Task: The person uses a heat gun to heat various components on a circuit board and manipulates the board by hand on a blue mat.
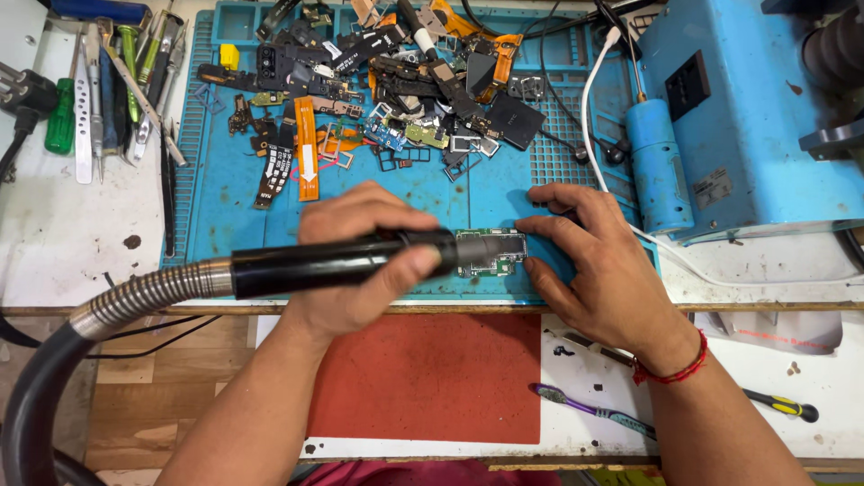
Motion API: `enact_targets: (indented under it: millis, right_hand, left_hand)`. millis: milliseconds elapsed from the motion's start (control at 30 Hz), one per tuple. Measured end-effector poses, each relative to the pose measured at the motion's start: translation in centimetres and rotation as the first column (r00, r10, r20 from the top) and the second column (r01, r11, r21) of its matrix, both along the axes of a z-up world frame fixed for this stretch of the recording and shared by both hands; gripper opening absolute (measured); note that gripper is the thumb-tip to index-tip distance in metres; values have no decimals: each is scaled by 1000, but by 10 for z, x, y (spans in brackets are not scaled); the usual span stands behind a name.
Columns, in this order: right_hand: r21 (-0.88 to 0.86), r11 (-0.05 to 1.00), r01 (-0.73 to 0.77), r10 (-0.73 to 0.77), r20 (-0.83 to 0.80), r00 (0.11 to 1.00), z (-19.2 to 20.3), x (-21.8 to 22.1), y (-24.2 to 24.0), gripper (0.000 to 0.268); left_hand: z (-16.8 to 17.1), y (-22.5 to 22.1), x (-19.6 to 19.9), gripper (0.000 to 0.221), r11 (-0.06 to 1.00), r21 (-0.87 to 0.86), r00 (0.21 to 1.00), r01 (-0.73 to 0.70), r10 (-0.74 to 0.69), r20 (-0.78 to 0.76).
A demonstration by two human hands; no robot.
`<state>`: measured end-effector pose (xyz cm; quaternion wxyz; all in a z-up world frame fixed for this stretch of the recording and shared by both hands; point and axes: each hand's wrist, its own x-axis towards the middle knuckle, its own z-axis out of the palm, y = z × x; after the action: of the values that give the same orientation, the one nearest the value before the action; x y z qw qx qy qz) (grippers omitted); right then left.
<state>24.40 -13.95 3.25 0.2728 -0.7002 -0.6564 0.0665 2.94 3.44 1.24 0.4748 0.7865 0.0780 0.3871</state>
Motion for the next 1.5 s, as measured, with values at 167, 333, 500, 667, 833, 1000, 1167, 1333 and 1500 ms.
enact_targets:
  millis: [167, 333, 500, 667, 833, 1000, 1167, 1333, 1500]
  right_hand:
    - [24, 1000, -10, 10, 16, 1000, -1, 0, -1, 37]
    - [16, 1000, -15, 14, 10, 1000, -3, 2, -2, 36]
    - [11, 1000, -29, 29, 9, 1000, -4, 2, -4, 36]
    - [-2, 1000, -23, 23, 24, 999, -4, 2, -4, 38]
    - [-6, 1000, -18, 18, 27, 999, -5, 2, -4, 38]
    - [-12, 1000, -10, 10, 25, 1000, -4, 2, -4, 39]
    - [-2, 1000, -14, 14, 28, 1000, -4, 1, -3, 38]
    - [-3, 1000, -12, 12, 12, 1000, -4, 1, -3, 36]
    - [10, 1000, 20, -20, 12, 1000, -5, 2, -3, 36]
  left_hand:
    - [1, -3, 0, 28, 998, 24, 998, -51, 52, -33]
    - [-2, 0, -1, 30, 999, -12, 999, 40, -40, -26]
    - [-5, 0, -3, 32, 997, -57, 996, 53, -57, -64]
    - [-7, -2, 0, 33, 997, -74, 999, 15, -18, -46]
    - [-3, -2, -2, 33, 996, 70, 997, 46, -41, -65]
    - [-1, -2, -2, 33, 997, 60, 997, 55, -51, -58]
    - [-1, -1, -4, 34, 997, 28, 997, 70, -69, -33]
    - [-5, -3, 0, 32, 1000, -3, 999, 3, -3, -39]
    - [-4, -6, -1, 32, 991, 73, 990, -111, 117, -74]
